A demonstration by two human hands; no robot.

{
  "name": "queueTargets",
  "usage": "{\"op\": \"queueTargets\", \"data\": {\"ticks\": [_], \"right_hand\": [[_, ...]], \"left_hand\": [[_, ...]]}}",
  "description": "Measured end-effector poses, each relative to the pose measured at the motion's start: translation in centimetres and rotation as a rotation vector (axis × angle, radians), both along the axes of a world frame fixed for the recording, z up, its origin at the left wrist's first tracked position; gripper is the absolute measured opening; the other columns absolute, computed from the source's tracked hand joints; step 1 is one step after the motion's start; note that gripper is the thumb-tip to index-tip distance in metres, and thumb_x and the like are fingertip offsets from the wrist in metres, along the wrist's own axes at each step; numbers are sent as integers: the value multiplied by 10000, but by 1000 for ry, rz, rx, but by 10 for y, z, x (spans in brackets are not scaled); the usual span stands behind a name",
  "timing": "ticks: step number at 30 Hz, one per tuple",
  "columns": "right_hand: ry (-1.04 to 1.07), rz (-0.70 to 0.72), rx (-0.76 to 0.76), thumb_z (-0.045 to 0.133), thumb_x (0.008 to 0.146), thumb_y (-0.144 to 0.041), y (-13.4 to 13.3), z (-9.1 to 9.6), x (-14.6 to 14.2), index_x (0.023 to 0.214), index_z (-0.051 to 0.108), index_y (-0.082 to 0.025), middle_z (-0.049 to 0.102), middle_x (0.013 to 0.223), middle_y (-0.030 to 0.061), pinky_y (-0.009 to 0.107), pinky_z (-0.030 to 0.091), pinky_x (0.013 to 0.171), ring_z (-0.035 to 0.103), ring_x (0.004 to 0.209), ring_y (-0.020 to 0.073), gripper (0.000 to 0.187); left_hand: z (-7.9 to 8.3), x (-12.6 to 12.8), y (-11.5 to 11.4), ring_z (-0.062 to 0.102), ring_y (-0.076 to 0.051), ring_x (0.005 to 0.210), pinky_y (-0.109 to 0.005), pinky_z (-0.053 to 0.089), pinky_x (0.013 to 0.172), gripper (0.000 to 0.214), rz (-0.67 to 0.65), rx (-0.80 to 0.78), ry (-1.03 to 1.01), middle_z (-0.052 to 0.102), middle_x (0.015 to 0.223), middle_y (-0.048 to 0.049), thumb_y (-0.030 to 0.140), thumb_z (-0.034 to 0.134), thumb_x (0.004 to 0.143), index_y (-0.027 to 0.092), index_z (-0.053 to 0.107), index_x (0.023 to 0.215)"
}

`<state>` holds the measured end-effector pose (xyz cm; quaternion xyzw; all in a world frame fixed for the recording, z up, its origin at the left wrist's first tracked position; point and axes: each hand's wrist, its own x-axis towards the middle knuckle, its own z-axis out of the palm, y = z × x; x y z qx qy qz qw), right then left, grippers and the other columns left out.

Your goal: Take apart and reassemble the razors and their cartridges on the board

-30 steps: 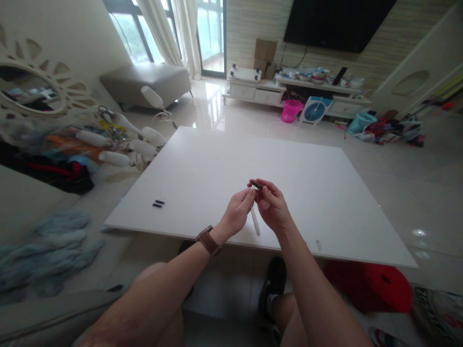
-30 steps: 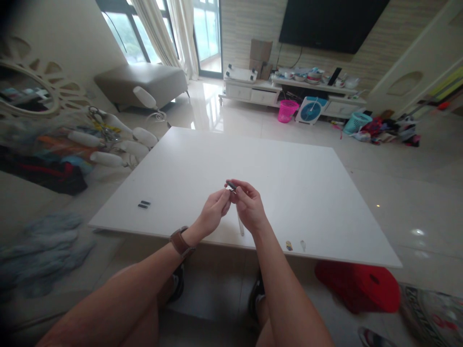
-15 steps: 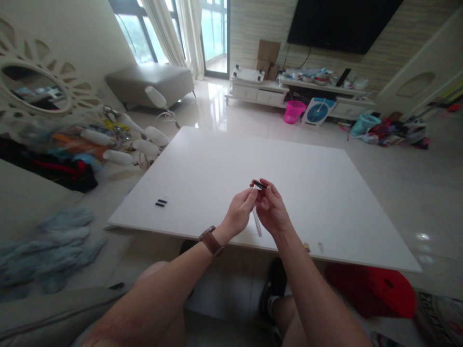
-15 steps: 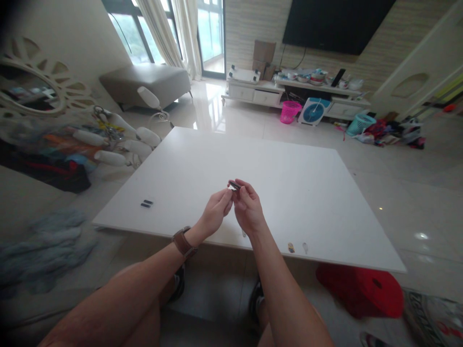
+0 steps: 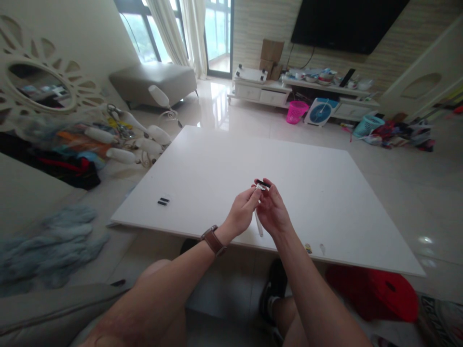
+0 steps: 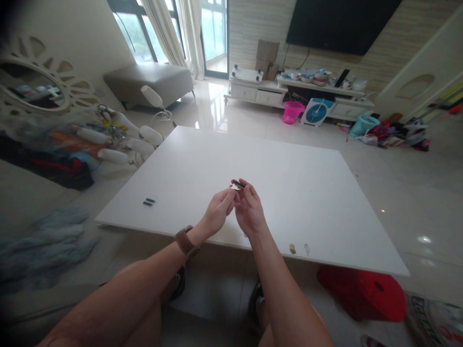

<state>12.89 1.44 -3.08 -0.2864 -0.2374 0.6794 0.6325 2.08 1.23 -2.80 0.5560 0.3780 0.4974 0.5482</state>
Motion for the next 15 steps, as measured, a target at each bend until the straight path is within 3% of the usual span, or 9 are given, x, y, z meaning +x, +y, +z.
{"op": "queueTargets", "data": {"ticks": [15], "right_hand": [[11,33,-19,774,795,-401,-2,0,-1,915,773,-265,764,1037,-16,246,518,793,662,931,138,181]], "left_hand": [[1,0,0,355,-102,560,-242,309,555,439,15,17,35,387,572,59,551,435,976,186,471,734]]}}
